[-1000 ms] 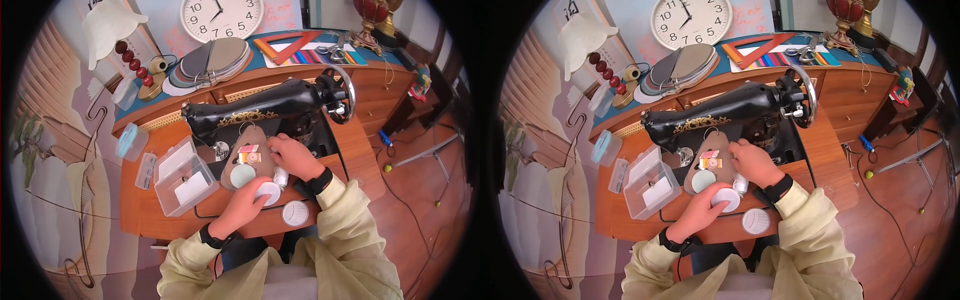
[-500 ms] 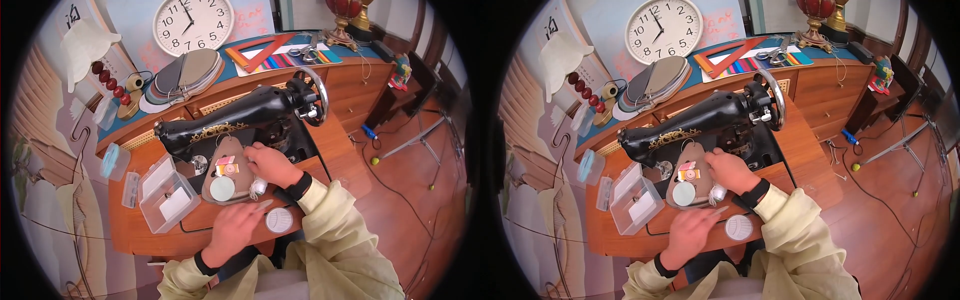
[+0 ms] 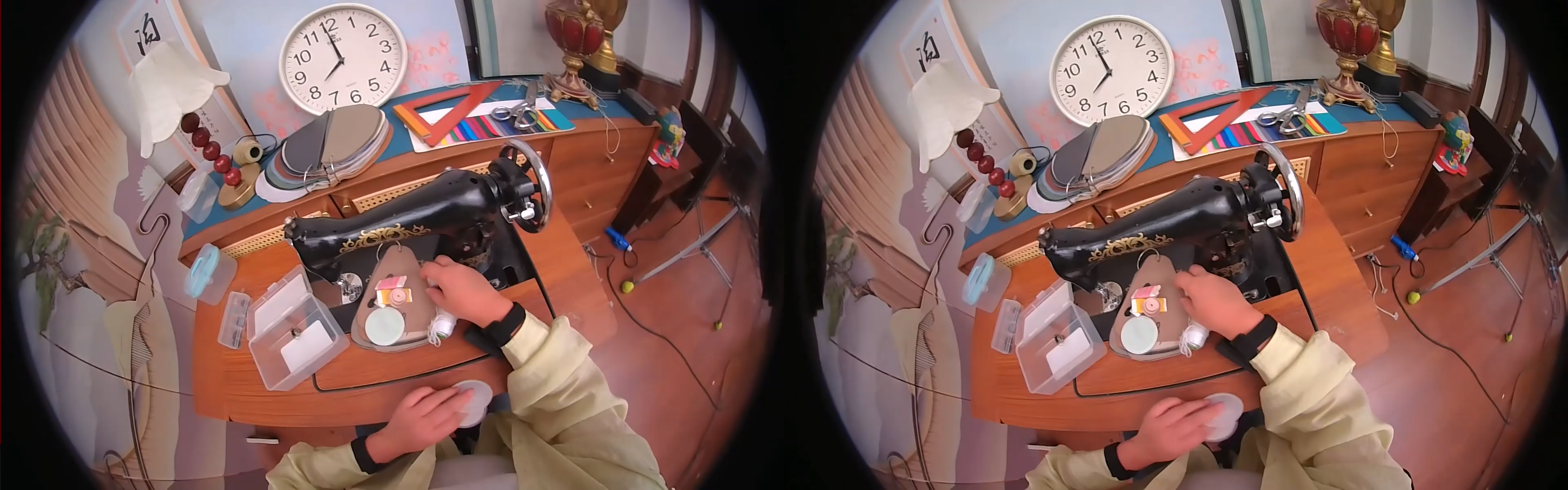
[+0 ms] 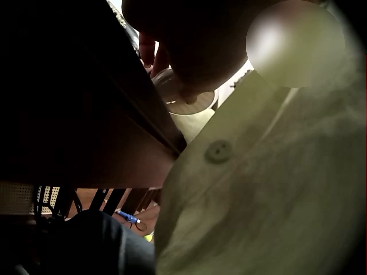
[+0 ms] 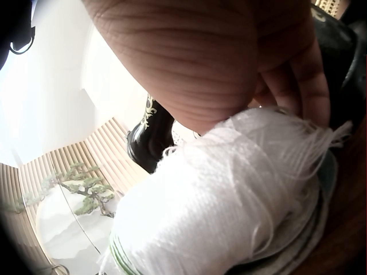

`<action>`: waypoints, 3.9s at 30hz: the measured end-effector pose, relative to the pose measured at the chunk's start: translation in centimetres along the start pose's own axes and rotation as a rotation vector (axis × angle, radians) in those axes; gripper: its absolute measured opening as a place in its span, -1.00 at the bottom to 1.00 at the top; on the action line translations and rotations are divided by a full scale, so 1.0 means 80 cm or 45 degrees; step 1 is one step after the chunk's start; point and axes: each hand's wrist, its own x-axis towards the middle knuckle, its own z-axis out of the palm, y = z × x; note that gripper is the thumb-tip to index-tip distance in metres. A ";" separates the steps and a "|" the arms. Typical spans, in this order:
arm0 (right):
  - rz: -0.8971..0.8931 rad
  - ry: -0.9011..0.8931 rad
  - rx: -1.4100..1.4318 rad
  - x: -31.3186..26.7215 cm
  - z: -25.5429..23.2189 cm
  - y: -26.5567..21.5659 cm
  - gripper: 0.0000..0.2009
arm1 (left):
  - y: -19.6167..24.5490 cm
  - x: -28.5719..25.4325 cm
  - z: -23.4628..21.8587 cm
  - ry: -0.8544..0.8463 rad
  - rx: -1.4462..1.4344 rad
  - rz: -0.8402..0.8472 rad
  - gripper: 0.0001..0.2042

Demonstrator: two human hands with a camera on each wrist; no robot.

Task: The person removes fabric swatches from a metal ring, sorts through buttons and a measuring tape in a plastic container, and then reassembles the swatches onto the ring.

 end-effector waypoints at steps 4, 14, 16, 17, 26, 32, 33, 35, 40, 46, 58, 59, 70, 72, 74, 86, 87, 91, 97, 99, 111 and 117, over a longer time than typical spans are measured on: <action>-0.009 0.003 0.000 0.000 0.000 0.001 -0.85 | -0.025 -0.008 -0.037 0.252 -0.215 -0.387 -0.83; -0.011 -0.034 0.041 0.002 -0.002 0.002 -0.79 | -0.077 -0.027 -0.116 0.843 -0.698 -1.143 -0.70; -0.016 -0.039 0.046 0.002 -0.004 0.001 -0.79 | -0.089 -0.033 -0.130 0.882 -0.649 -1.193 -0.70; -0.020 -0.041 0.052 0.002 -0.004 0.000 -0.79 | -0.095 -0.037 -0.138 0.900 -0.621 -1.219 -0.70; 0.012 -0.054 0.029 0.001 -0.005 -0.001 -0.80 | -0.162 -0.106 -0.171 0.356 0.606 -0.979 -0.80; -0.007 -0.053 0.032 0.004 -0.008 -0.006 -0.78 | -0.155 -0.098 -0.173 0.657 -0.553 -1.517 -0.80; 0.000 -0.062 0.039 0.004 -0.009 -0.008 -0.77 | -0.154 -0.096 -0.173 0.682 -0.574 -1.514 -0.80; 0.018 -0.078 0.045 0.005 -0.011 -0.010 -0.76 | -0.154 -0.091 -0.173 0.731 -0.623 -1.503 -0.79; 0.000 -0.074 0.054 0.006 -0.009 -0.009 -0.78 | -0.161 -0.096 -0.170 0.809 -0.669 -1.483 -0.77; -0.025 -0.054 0.050 0.005 -0.008 -0.005 -0.78 | -0.168 -0.097 -0.165 0.580 -0.469 -1.494 -0.77; -0.042 -0.057 0.043 0.004 -0.008 -0.006 -0.78 | -0.098 -0.005 -0.096 0.155 0.018 -0.586 -0.71; -0.044 -0.057 0.044 0.004 -0.008 -0.005 -0.78 | -0.094 0.003 -0.085 0.001 0.052 -0.595 -0.57; -0.072 -0.045 0.045 0.003 -0.006 0.000 -0.77 | -0.090 0.023 -0.036 -0.290 0.488 -0.715 -0.48; -0.078 -0.036 0.044 0.002 -0.004 0.001 -0.77 | -0.093 0.017 -0.038 -0.267 0.503 -0.674 -0.50; -0.083 -0.033 0.044 0.002 -0.004 0.002 -0.77 | -0.096 0.014 -0.037 -0.255 0.540 -0.623 -0.53; -0.064 -0.056 0.060 0.002 -0.005 0.004 -0.76 | -0.094 0.013 -0.085 0.064 0.205 -0.888 -0.82; -0.057 -0.057 0.061 0.002 -0.004 0.004 -0.76 | -0.096 0.010 -0.092 0.148 0.050 -0.993 -0.82; -0.055 -0.073 0.059 0.002 -0.007 0.001 -0.76 | -0.117 -0.018 -0.120 0.477 -0.504 -1.288 -0.78; -0.046 -0.084 0.061 0.003 -0.007 0.000 -0.76 | -0.138 -0.043 -0.160 0.655 -0.485 -1.349 -0.76; -0.050 -0.091 0.053 0.003 -0.007 0.000 -0.76 | -0.143 -0.053 -0.167 0.628 -0.385 -1.371 -0.74; -0.057 -0.097 0.041 0.003 -0.009 -0.003 -0.77 | -0.142 -0.047 -0.160 0.329 0.400 -1.193 -0.77; -0.056 -0.106 0.042 0.005 -0.009 -0.003 -0.76 | -0.109 0.036 -0.110 0.082 0.050 -0.757 -0.65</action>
